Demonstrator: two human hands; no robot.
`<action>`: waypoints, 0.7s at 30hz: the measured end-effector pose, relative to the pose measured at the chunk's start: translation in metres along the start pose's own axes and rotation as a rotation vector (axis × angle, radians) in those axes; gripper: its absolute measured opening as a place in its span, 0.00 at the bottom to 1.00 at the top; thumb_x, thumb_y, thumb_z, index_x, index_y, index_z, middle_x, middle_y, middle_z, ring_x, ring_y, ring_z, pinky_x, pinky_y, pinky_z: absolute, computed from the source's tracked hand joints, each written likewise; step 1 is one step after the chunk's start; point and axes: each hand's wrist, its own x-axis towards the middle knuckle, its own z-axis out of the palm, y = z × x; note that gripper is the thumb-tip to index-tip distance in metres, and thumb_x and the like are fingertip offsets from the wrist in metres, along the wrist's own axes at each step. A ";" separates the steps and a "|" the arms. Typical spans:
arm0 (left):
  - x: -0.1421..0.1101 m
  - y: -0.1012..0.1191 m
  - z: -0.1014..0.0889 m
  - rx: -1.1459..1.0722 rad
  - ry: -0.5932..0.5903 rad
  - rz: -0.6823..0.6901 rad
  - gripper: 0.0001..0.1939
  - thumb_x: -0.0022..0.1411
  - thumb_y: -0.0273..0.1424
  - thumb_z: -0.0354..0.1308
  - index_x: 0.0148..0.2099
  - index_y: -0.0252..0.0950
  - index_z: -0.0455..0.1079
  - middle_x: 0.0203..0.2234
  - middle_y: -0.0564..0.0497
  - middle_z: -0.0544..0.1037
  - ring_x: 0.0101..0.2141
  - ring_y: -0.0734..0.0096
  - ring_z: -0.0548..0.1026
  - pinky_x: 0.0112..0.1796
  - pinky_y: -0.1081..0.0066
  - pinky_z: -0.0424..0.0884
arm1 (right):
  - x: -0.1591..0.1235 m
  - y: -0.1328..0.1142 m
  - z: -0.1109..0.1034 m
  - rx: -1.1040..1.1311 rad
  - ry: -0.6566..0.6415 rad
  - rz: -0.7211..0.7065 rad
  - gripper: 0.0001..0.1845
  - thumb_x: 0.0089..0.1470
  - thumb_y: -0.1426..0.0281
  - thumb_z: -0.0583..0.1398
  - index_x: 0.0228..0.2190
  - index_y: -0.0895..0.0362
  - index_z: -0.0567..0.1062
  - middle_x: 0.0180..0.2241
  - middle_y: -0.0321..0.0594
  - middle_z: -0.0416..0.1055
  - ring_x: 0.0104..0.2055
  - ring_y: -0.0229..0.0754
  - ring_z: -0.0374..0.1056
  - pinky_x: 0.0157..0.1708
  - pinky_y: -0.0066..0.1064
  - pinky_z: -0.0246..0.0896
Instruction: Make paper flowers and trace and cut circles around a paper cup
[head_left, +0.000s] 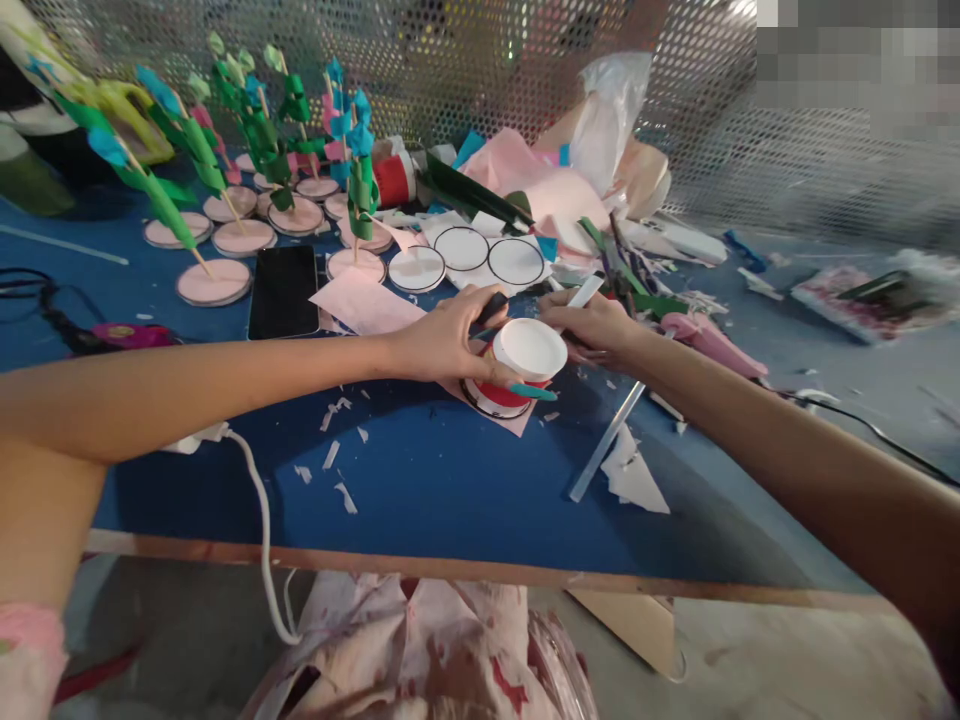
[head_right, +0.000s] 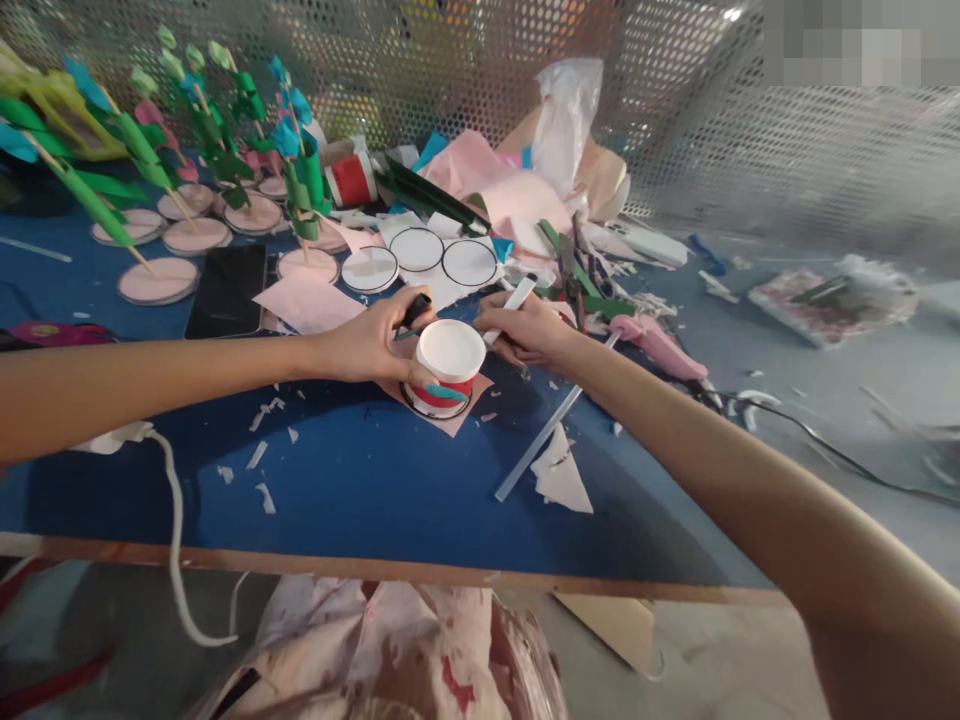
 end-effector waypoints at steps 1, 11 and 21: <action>0.000 -0.001 0.000 0.007 0.003 0.008 0.30 0.37 0.41 0.71 0.34 0.38 0.54 0.31 0.54 0.62 0.38 0.64 0.66 0.41 0.65 0.64 | 0.002 -0.001 0.001 -0.002 0.005 0.001 0.19 0.40 0.70 0.61 0.10 0.55 0.57 0.03 0.28 0.52 0.03 0.28 0.42 0.05 0.21 0.30; 0.001 -0.002 -0.001 0.080 -0.013 0.015 0.32 0.38 0.46 0.70 0.39 0.38 0.57 0.33 0.53 0.63 0.40 0.60 0.67 0.42 0.63 0.64 | 0.029 0.010 0.000 0.009 0.030 -0.121 0.17 0.41 0.72 0.59 0.12 0.55 0.57 0.08 0.28 0.52 0.11 0.28 0.46 0.09 0.23 0.36; 0.000 0.001 -0.002 0.082 -0.041 0.023 0.29 0.40 0.45 0.69 0.32 0.38 0.53 0.32 0.53 0.62 0.38 0.63 0.66 0.43 0.61 0.64 | 0.038 -0.019 0.029 0.039 0.018 -0.080 0.12 0.43 0.75 0.62 0.16 0.56 0.64 0.13 0.33 0.62 0.16 0.33 0.56 0.16 0.26 0.48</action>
